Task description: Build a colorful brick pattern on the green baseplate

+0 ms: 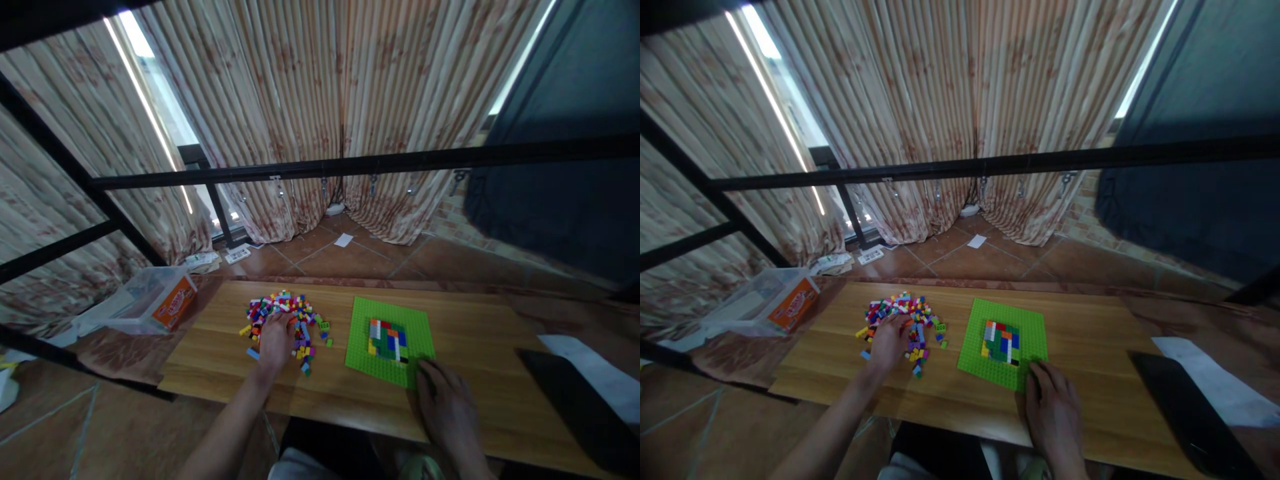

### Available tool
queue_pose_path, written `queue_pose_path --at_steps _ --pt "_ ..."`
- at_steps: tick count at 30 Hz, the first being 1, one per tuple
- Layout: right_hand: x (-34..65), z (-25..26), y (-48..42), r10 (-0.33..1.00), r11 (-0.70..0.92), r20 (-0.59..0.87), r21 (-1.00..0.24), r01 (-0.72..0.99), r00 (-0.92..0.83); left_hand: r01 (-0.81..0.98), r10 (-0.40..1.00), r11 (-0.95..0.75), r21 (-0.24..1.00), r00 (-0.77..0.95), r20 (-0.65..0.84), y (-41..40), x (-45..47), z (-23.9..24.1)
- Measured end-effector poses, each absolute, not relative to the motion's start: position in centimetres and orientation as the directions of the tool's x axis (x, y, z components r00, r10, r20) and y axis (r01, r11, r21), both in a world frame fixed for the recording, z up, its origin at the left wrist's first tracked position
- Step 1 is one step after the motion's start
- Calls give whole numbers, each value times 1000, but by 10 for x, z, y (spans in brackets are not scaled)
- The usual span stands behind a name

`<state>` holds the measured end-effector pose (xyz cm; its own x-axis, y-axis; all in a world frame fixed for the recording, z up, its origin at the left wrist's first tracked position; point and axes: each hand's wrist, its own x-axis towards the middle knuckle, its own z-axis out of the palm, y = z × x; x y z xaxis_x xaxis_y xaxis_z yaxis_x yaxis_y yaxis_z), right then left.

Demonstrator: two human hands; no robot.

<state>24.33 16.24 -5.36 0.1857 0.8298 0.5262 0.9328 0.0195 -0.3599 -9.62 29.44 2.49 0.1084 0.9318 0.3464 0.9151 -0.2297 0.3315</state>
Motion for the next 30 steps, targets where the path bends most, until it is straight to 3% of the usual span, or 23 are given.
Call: queue_pose_path --at_steps 4,7,10,13,20,30 --pt "240 -49 162 831 3 518 -368 930 202 898 927 -242 367 103 360 295 -92 33" --pt "238 -47 163 828 11 521 -383 924 206 795 935 -279 539 97 341 282 -75 41" --pt "238 -46 163 828 0 515 -393 919 221 593 949 -311 743 234 211 263 -44 44" --pt "237 -45 163 830 -15 506 -396 918 232 473 931 -290 832 341 131 250 -10 40" --pt "235 -43 163 832 -22 497 -416 909 247 447 904 -238 862 427 28 259 31 30" --pt "234 -38 163 830 -16 495 -440 898 258 508 899 -238 828 437 -9 268 39 30"
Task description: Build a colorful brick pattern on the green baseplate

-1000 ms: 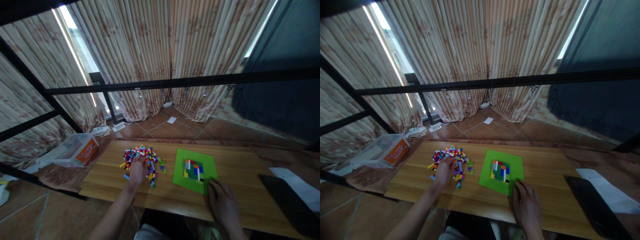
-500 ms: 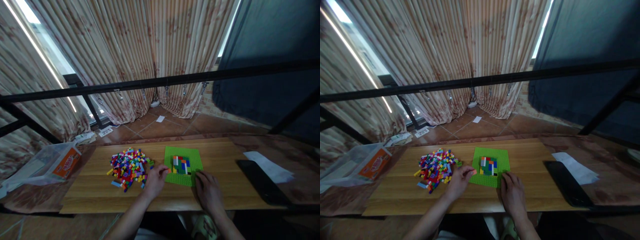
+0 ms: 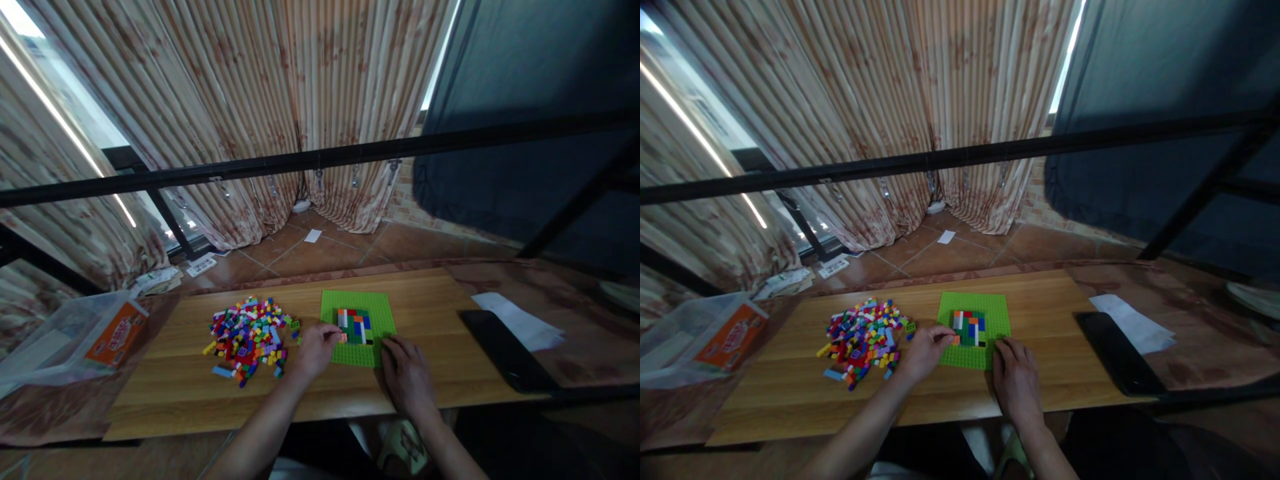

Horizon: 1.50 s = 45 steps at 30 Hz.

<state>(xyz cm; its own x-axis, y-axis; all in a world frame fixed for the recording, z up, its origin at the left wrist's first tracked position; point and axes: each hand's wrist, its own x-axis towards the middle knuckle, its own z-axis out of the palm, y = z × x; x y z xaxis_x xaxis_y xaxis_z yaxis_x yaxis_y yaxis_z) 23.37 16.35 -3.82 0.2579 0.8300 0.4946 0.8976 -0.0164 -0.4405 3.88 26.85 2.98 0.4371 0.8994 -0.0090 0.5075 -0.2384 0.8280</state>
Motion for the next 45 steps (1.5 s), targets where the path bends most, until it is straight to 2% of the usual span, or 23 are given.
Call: queue_pose_path --at_steps 20,33,45 --pt "233 -37 163 822 -9 505 -451 892 264 547 896 -250 799 443 -23 275 46 32" --pt "232 -35 162 831 -29 486 -447 894 270 643 947 -192 741 321 -34 269 55 25" --pt "231 -32 163 845 -27 475 -424 905 247 671 950 -197 715 310 -29 268 57 24"
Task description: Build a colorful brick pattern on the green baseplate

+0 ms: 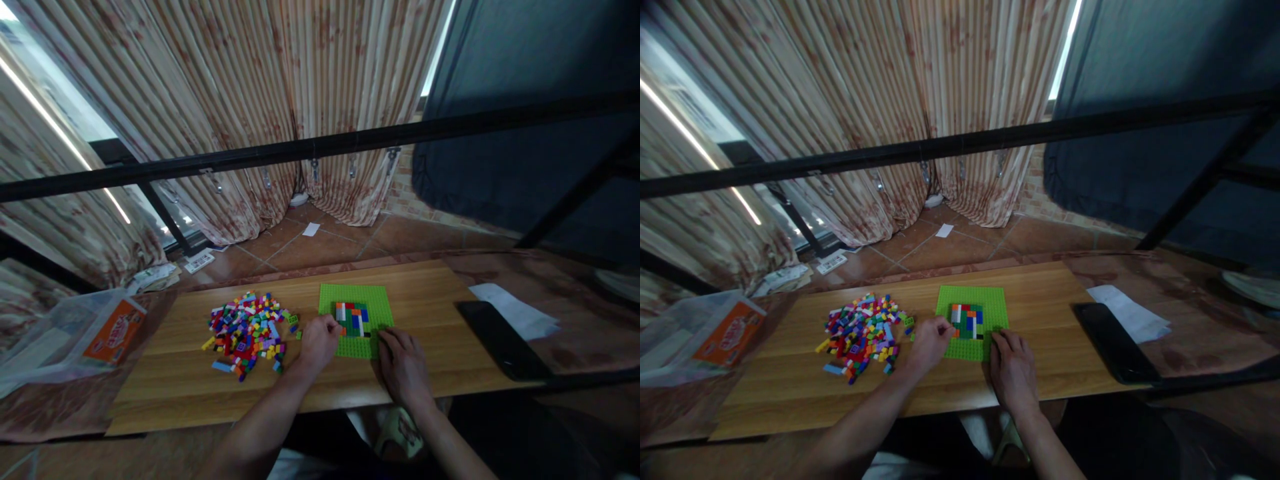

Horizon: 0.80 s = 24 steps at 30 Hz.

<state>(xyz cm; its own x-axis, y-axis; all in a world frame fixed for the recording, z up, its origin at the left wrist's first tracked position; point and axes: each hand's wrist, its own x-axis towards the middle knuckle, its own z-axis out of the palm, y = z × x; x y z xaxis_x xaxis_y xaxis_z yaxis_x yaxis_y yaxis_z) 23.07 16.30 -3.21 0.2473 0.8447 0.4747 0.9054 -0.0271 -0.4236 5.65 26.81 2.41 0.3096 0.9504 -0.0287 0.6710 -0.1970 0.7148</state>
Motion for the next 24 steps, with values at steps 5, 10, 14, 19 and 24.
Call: queue_pose_path --at_steps 5,10,14,19,24 --pt "231 -34 164 836 -19 492 -415 910 243 628 939 -243 740 344 16 267 54 24" --pt "231 -34 165 826 -1 510 -422 907 238 545 927 -275 792 370 67 267 45 20" --pt "230 -33 164 824 -12 507 -430 903 252 506 940 -274 818 320 117 259 39 9" --pt "229 -33 165 833 -20 489 -439 898 258 473 898 -417 777 348 270 247 39 -6" --pt "228 -33 165 834 -37 478 -452 891 277 562 856 -505 655 426 294 241 39 -6"
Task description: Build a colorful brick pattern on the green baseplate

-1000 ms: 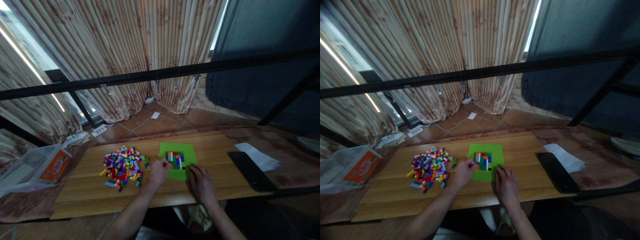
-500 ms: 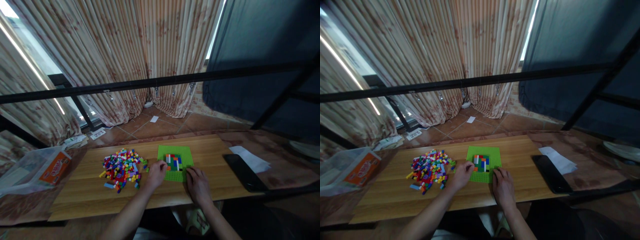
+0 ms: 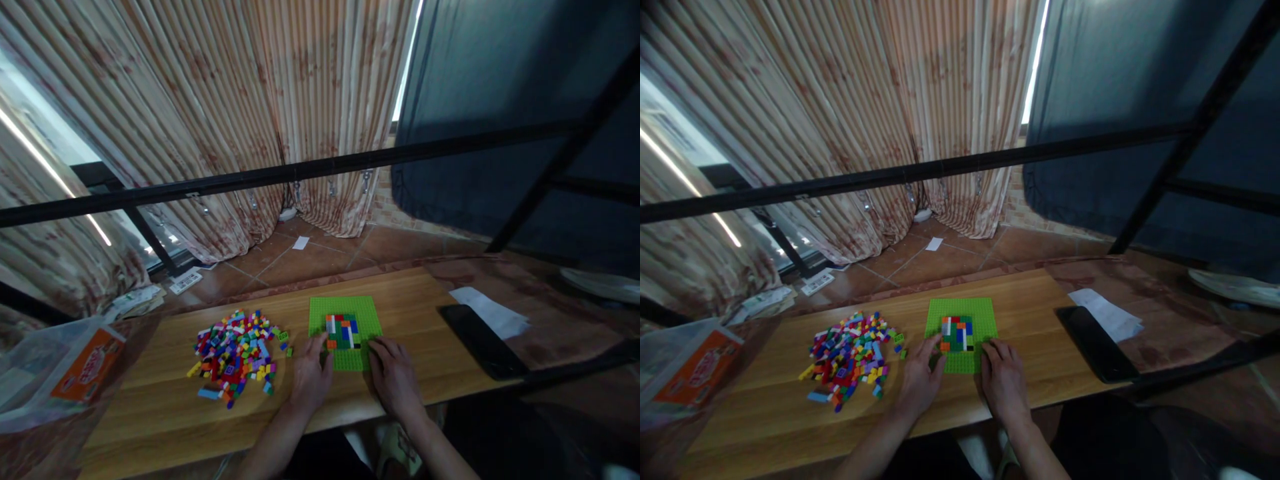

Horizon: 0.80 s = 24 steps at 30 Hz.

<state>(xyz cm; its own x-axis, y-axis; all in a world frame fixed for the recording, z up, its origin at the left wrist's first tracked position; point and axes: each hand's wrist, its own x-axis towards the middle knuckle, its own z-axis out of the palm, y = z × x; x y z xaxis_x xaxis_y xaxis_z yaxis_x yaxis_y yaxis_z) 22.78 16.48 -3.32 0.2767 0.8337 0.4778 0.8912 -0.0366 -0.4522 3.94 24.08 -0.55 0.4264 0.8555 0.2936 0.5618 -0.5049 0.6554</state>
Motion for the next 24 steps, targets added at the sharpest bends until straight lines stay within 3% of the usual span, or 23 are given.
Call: queue_pose_path --at_steps 8,24 --pt "228 -34 164 842 -47 463 -449 892 277 731 805 -593 337 539 249 234 47 -3" --pt "229 -34 163 830 -44 491 -416 908 265 765 810 -585 268 538 232 232 51 -5"
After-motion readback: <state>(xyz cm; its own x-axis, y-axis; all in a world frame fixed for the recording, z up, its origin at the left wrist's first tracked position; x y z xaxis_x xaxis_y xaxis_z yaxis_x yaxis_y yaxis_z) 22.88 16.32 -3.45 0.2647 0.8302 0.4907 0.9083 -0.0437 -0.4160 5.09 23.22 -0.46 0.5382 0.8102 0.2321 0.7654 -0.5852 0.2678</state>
